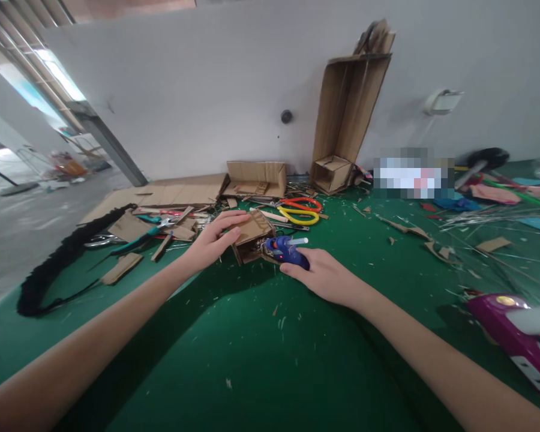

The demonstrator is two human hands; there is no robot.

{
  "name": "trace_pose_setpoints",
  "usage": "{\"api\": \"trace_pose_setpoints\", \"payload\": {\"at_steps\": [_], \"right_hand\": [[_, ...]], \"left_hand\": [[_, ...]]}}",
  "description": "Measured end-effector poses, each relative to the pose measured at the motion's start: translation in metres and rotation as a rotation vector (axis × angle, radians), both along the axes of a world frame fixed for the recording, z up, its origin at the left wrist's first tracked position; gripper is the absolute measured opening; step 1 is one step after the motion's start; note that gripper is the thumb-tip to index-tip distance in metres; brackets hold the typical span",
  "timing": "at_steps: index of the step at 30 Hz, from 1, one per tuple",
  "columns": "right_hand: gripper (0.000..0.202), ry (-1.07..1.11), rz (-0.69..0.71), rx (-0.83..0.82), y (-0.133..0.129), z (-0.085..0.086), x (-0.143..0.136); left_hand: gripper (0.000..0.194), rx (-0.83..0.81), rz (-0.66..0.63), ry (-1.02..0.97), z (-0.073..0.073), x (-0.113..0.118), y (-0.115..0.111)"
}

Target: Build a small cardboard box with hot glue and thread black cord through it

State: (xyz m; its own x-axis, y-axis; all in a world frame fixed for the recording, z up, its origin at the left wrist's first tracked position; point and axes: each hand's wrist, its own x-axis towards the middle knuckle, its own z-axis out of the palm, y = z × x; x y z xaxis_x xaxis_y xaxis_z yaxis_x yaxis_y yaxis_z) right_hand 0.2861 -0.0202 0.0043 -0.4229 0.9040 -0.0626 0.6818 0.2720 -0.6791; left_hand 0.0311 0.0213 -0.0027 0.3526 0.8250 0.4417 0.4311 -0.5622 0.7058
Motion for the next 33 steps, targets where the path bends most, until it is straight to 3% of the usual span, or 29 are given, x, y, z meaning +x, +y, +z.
{"api": "trace_pose_setpoints", "payload": {"at_steps": [5, 20, 33], "right_hand": [[0.039, 0.012, -0.045, 0.061, -0.002, -0.002, 0.001], [0.037, -0.062, 0.014, 0.157, 0.002, -0.006, -0.002], [0.039, -0.101, 0.126, 0.089, 0.006, -0.006, 0.011]], "left_hand": [[0.031, 0.009, -0.017, 0.003, 0.0, -0.001, 0.0], [0.031, -0.023, -0.01, -0.015, -0.001, -0.001, 0.001], [0.032, -0.031, -0.009, -0.01, -0.003, -0.002, 0.002]]}}
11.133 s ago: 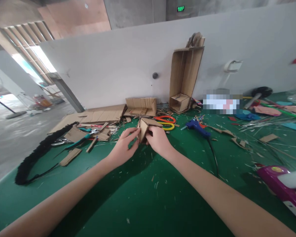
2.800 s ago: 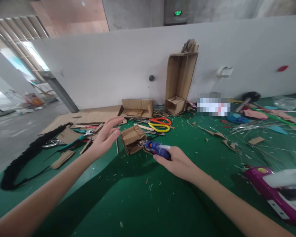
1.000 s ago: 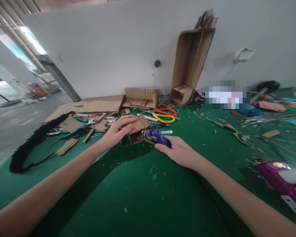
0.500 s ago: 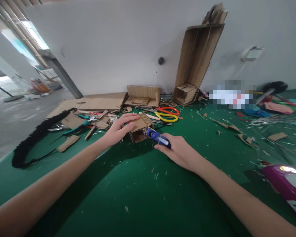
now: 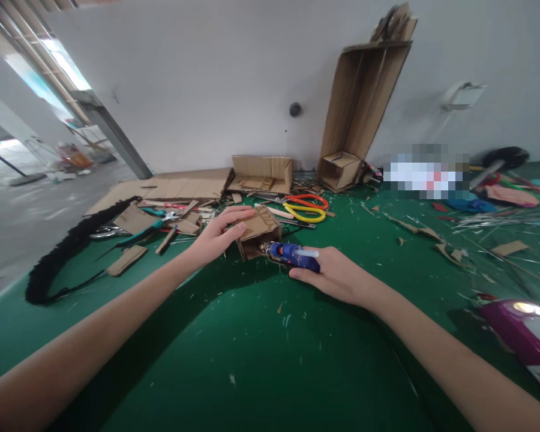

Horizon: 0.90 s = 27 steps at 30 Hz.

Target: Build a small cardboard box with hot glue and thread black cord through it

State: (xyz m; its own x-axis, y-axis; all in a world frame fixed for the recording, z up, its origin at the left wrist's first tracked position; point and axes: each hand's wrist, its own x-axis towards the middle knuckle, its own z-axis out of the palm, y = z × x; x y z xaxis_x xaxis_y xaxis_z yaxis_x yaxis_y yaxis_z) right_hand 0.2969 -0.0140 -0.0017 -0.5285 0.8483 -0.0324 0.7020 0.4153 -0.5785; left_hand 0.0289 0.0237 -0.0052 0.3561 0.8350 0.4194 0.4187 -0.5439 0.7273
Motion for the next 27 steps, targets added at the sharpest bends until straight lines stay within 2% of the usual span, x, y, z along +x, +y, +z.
{"api": "trace_pose_setpoints", "payload": {"at_steps": [6, 11, 16, 21, 27], "right_hand": [[0.038, 0.045, -0.075, 0.059, -0.003, -0.004, 0.003], [0.037, 0.061, -0.083, 0.102, -0.001, -0.007, -0.001], [0.034, 0.046, -0.111, 0.119, -0.007, -0.004, 0.004], [0.033, 0.001, -0.089, 0.112, -0.011, 0.0, -0.001], [0.037, 0.001, -0.052, 0.124, 0.0, -0.006, -0.012]], "left_hand": [[0.031, 0.002, -0.004, -0.021, -0.001, 0.0, 0.0], [0.031, 0.025, 0.004, -0.035, -0.002, 0.001, -0.001], [0.031, 0.006, -0.006, -0.054, -0.001, 0.001, -0.003], [0.033, -0.019, 0.0, -0.058, 0.001, 0.0, -0.003], [0.031, -0.021, 0.009, -0.064, 0.0, 0.001, -0.002]]}}
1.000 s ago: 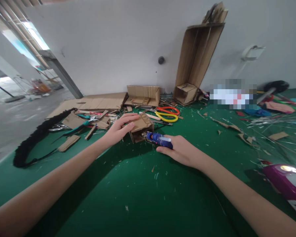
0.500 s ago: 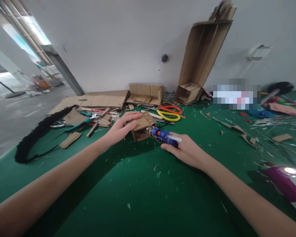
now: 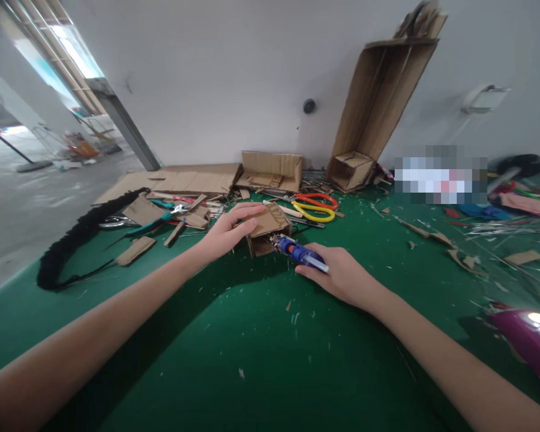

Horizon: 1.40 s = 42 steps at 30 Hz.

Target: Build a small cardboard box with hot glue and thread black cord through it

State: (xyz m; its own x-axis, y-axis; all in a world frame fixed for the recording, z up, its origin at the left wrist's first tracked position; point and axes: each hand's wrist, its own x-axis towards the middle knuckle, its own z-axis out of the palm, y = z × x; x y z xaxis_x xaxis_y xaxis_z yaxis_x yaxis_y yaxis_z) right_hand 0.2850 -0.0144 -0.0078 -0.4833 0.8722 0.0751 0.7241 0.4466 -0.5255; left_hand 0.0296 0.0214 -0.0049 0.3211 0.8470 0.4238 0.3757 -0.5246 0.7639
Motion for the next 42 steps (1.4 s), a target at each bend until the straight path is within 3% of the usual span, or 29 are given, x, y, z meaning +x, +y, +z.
{"api": "trace_pose_setpoints", "payload": {"at_steps": [9, 24, 42], "right_hand": [[0.041, -0.033, 0.017, -0.093, 0.014, 0.001, 0.003], [0.045, 0.025, 0.029, -0.233, 0.015, 0.009, 0.007], [0.045, 0.038, 0.038, -0.251, 0.012, 0.009, 0.012]], "left_hand": [[0.033, 0.02, -0.021, -0.007, -0.003, -0.002, 0.002], [0.033, 0.042, -0.024, 0.005, -0.003, -0.002, 0.003], [0.032, 0.035, -0.046, 0.008, -0.005, -0.003, 0.004]]}}
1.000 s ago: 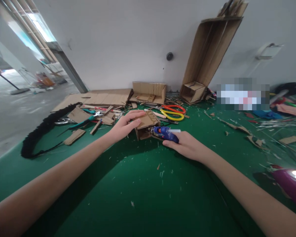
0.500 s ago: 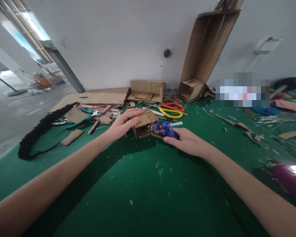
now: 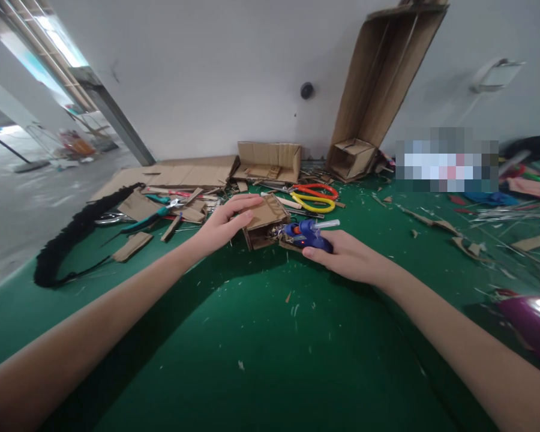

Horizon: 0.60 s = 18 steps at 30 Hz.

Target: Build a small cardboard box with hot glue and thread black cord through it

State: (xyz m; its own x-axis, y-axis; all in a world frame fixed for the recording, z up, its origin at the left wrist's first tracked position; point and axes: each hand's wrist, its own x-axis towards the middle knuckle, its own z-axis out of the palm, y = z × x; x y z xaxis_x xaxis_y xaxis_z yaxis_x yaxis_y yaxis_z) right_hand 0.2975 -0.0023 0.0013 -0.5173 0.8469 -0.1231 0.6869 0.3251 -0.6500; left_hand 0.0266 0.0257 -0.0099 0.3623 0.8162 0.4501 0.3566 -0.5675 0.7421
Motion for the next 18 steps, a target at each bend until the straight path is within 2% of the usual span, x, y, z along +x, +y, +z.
{"api": "trace_pose_setpoints", "payload": {"at_steps": [12, 18], "right_hand": [[0.047, -0.038, -0.004, -0.035, -0.0018, 0.0036, 0.0009], [0.047, -0.067, 0.003, 0.023, -0.0025, 0.0019, 0.0019]], "left_hand": [[0.034, -0.016, -0.004, 0.01, 0.0012, -0.0008, -0.002], [0.033, 0.004, -0.004, 0.006, 0.0012, -0.0006, -0.0026]]}}
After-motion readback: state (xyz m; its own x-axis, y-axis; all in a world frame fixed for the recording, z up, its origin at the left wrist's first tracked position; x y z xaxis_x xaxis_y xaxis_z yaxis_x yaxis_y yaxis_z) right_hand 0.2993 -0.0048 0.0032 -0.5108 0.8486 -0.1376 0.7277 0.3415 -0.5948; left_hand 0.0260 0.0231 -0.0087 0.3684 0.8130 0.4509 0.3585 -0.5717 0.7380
